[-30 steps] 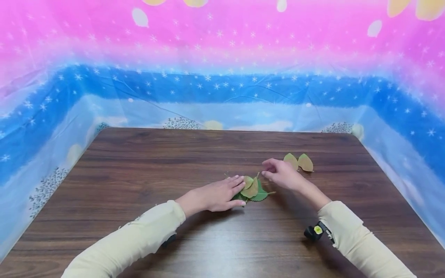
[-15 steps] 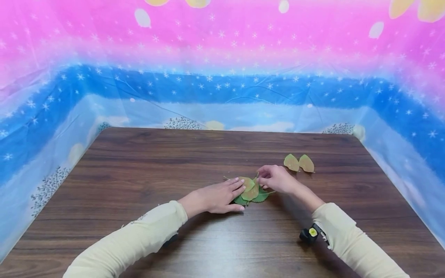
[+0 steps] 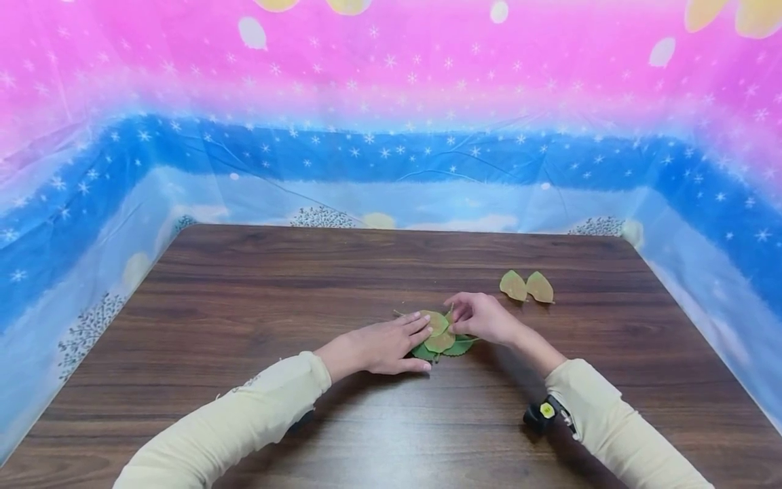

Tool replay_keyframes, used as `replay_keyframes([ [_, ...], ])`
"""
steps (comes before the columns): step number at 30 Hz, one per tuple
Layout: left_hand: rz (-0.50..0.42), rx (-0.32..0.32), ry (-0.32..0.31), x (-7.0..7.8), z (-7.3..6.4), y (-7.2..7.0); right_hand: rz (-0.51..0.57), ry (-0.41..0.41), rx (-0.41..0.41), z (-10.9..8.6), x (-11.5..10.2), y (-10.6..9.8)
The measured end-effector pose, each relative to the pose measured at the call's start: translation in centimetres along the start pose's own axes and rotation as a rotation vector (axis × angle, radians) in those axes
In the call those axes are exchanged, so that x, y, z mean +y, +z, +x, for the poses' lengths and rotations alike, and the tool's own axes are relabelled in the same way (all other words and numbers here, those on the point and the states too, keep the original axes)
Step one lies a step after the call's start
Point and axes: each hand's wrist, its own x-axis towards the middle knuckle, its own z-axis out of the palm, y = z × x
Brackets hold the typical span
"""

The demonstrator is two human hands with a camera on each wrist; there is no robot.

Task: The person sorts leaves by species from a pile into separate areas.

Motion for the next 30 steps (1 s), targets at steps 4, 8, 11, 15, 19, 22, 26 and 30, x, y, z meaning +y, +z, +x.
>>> replay_keyframes([
  [4,-0.010,-0.003,0.004,-0.2,0.0,-0.3,0.019,0.011,0.003,0.1,0.0,0.1],
  [8,0.001,0.003,0.014,-0.3,0.0,-0.4,0.043,0.018,0.048,0.2,0.0,0.4],
  [11,0.004,0.008,0.017,-0.4,0.0,-0.3,0.052,0.015,0.089,0.3,0.0,0.7],
  [15,0.004,0.010,0.012,-0.3,-0.2,-0.2,0.060,0.011,0.130,0.4,0.0,1.0],
  [19,-0.003,0.000,0.006,-0.2,-0.2,-0.1,0.097,0.022,0.139,0.5,0.2,1.0],
  [22,-0.002,-0.002,0.008,-0.2,-0.2,-0.1,0.152,0.047,0.130,0.7,0.4,0.7],
  [26,0.005,0.002,0.015,-0.3,-0.2,-0.1,0.207,0.083,0.143,0.8,0.8,0.0],
  [30,0.009,0.013,0.019,-0.4,-0.2,-0.1,0.208,0.087,0.158,0.9,0.9,-0.5],
])
